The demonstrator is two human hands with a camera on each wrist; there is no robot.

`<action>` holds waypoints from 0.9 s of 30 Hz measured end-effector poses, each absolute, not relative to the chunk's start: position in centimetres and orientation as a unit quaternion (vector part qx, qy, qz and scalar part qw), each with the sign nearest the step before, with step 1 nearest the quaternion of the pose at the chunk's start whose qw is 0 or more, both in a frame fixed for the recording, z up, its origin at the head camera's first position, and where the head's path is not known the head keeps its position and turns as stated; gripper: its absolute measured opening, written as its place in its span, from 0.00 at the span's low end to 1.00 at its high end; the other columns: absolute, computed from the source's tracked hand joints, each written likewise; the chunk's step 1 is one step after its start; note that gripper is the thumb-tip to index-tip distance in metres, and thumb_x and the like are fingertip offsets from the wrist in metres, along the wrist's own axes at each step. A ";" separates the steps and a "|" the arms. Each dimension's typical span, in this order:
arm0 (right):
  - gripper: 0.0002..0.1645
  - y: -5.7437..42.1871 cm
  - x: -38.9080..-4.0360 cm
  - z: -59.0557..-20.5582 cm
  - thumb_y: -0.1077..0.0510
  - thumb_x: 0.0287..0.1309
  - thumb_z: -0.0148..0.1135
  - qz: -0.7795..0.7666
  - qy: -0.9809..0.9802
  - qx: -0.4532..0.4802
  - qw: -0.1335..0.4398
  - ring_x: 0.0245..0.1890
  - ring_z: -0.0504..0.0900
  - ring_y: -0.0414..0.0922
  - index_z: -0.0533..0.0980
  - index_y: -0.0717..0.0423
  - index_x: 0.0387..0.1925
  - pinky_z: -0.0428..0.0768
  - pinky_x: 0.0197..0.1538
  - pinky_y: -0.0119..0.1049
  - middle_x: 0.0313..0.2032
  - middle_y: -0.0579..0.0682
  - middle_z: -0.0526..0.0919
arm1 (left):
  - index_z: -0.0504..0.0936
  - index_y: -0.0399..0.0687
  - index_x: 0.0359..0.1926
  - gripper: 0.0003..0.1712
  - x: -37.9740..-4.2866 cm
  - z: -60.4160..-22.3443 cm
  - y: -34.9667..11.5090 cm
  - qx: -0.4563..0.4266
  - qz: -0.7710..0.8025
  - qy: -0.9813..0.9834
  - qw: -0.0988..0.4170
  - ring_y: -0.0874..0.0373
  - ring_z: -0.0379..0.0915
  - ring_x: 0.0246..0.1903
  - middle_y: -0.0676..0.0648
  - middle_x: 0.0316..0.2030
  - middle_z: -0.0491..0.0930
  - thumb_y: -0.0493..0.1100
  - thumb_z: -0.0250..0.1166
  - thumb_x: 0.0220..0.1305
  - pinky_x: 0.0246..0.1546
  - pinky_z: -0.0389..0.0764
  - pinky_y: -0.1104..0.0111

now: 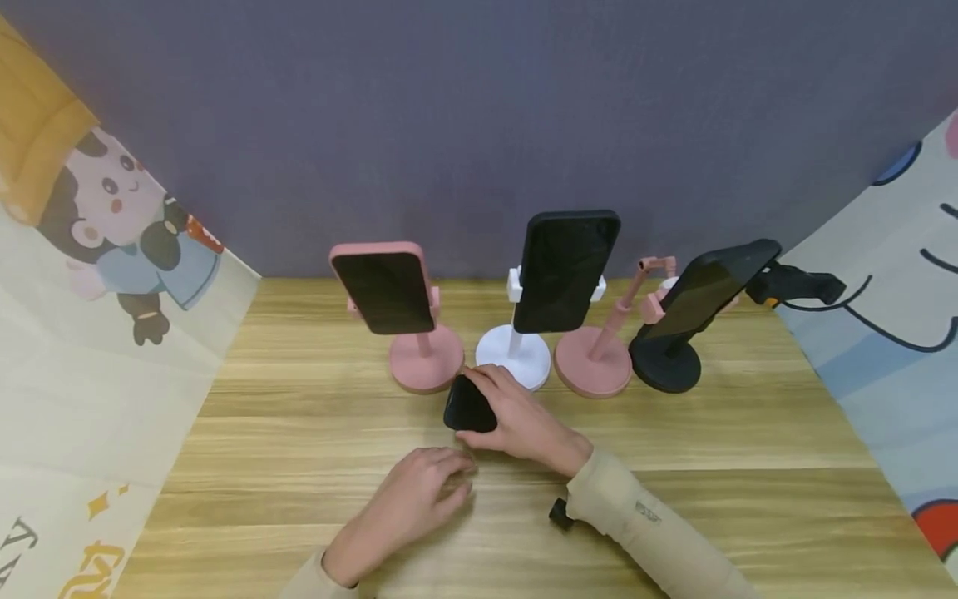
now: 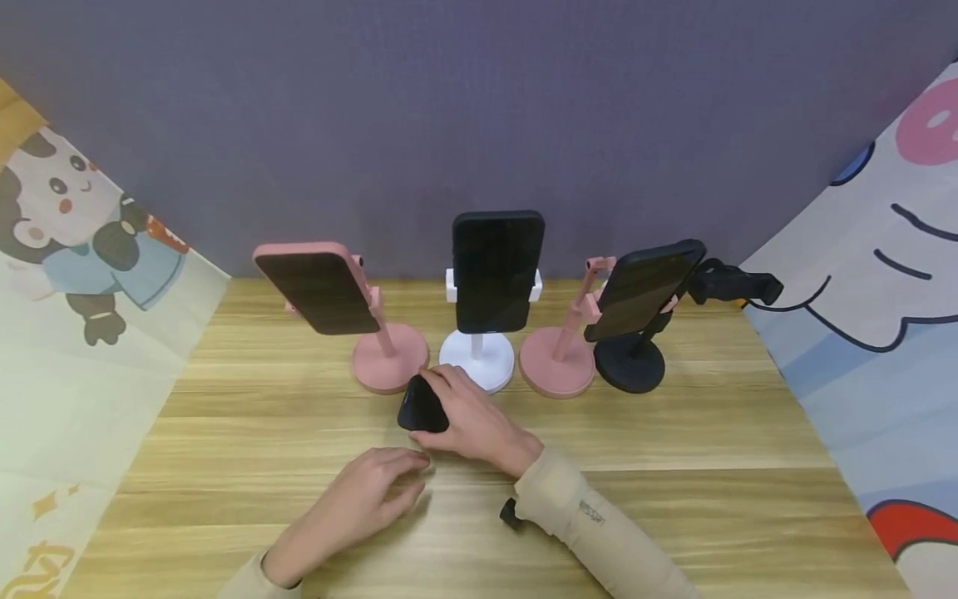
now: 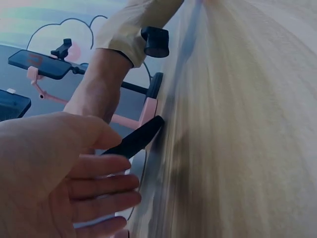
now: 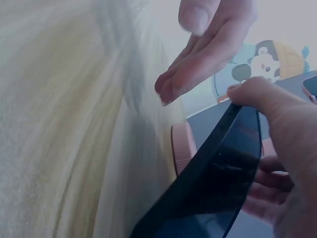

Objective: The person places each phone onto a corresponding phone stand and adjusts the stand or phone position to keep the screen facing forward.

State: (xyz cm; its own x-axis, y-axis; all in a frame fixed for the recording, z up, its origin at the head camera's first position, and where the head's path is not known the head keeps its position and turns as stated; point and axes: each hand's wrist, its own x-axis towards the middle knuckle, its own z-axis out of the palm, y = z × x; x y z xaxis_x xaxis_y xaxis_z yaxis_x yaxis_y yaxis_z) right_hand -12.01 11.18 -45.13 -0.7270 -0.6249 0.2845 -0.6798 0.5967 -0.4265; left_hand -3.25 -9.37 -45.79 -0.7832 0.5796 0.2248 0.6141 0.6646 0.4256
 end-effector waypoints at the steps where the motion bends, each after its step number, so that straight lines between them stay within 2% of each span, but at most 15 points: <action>1: 0.53 11.3 -11.9 -45.0 0.38 0.53 0.77 0.270 -0.890 0.363 0.058 0.60 0.75 0.49 0.68 0.62 0.72 0.81 0.61 0.45 0.64 0.56 0.74 | 0.88 0.44 0.47 0.12 -3.4 -45.8 -9.3 -0.316 -0.252 -0.914 0.035 0.56 0.85 0.48 0.49 0.46 0.89 0.41 0.72 0.63 0.53 0.85 0.58; 11: 0.52 12.0 -11.5 -44.5 0.42 0.49 0.81 0.343 -0.863 0.354 0.107 0.60 0.75 0.49 0.69 0.62 0.69 0.81 0.60 0.46 0.62 0.55 0.74 | 0.86 0.39 0.51 0.18 -4.2 -46.0 -8.7 -0.265 -0.296 -0.916 0.053 0.53 0.86 0.45 0.45 0.45 0.88 0.43 0.73 0.63 0.47 0.87 0.60; 18: 0.53 12.0 -11.1 -44.4 0.39 0.54 0.77 0.380 -0.846 0.352 0.129 0.62 0.74 0.49 0.65 0.59 0.73 0.80 0.60 0.47 0.64 0.55 0.72 | 0.85 0.38 0.47 0.15 -4.5 -45.8 -8.1 -0.272 -0.312 -0.908 0.064 0.55 0.86 0.41 0.45 0.41 0.88 0.42 0.72 0.64 0.43 0.87 0.61; 23: 0.53 11.7 -10.7 -44.3 0.33 0.58 0.72 0.419 -0.824 0.342 0.169 0.61 0.75 0.49 0.66 0.62 0.72 0.80 0.59 0.47 0.63 0.57 0.74 | 0.87 0.41 0.46 0.13 -4.8 -45.8 -8.0 -0.257 -0.359 -0.890 0.118 0.54 0.87 0.40 0.45 0.39 0.89 0.41 0.73 0.62 0.41 0.88 0.61; 27: 0.53 11.3 -10.4 -44.2 0.32 0.59 0.69 0.442 -0.801 0.342 0.212 0.58 0.77 0.52 0.68 0.66 0.69 0.80 0.58 0.46 0.61 0.60 0.74 | 0.88 0.40 0.43 0.12 -5.0 -45.7 -8.1 -0.261 -0.392 -0.869 0.155 0.51 0.87 0.37 0.45 0.37 0.89 0.38 0.75 0.58 0.40 0.89 0.61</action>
